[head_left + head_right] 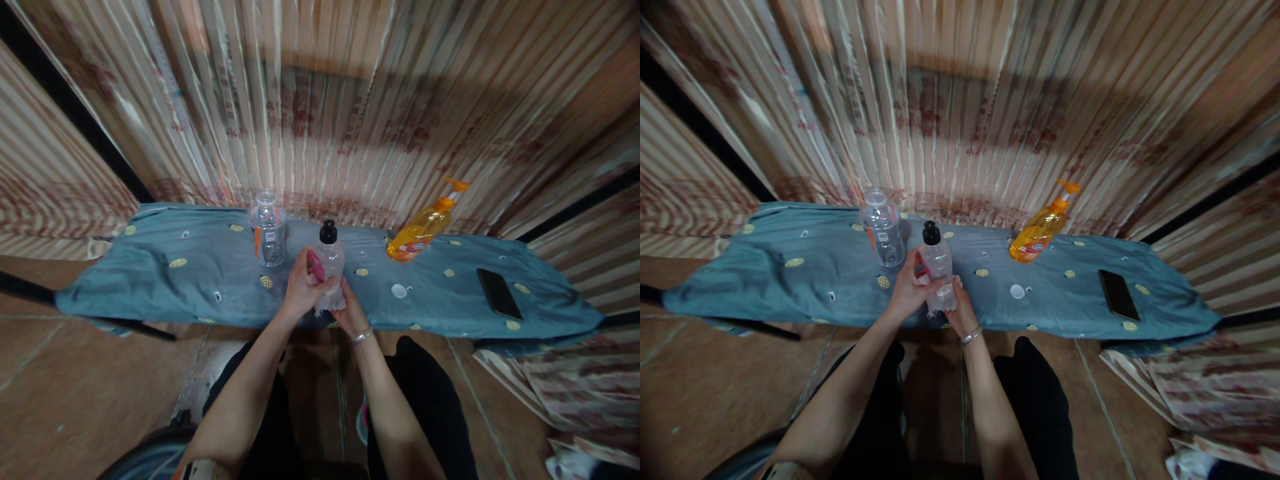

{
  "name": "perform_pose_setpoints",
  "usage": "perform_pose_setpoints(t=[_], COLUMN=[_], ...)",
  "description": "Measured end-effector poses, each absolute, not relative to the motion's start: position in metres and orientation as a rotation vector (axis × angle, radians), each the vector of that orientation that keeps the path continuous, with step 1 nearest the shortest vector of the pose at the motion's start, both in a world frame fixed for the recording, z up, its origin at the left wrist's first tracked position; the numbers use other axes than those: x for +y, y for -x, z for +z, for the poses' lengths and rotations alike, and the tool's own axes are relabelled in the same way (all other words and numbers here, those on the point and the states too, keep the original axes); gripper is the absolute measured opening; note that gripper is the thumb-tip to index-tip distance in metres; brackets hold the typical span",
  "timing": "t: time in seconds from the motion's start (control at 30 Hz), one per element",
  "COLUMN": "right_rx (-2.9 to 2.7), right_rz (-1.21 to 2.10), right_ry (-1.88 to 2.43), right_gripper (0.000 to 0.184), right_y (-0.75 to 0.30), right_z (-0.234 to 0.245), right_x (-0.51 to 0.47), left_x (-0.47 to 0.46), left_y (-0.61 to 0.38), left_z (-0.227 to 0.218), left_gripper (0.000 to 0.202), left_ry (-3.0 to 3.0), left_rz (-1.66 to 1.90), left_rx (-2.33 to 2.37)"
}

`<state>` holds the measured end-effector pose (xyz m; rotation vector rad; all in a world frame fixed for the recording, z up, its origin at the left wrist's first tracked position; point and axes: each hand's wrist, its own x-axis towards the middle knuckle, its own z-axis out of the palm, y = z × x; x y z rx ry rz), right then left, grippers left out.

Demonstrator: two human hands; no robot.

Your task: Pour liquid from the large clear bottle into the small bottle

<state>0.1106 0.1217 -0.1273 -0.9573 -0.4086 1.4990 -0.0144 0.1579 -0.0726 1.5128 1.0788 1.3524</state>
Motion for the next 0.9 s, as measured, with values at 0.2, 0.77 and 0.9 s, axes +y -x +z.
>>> perform_pose_setpoints(t=[0.2,0.77,0.9], right_rx=[-0.654,-1.228,-1.372], right_rz=[1.372,0.632,0.529], right_ry=[1.091,1.417,1.309], right_gripper=[0.053,0.057,0.057], right_y=[-0.116,-0.117,-0.109], right_z=[-0.133,-0.079,-0.06], right_x=[0.111,0.11,0.114], left_x=[0.16,0.158,0.155], left_y=[0.016,0.0,-0.002], left_z=[-0.079,-0.088,-0.085], left_gripper=[0.079,0.073,0.072], left_ry=[-1.552,-1.482,-1.456], left_rz=[1.259,1.32,1.309], left_rx=[1.228,1.144,1.105])
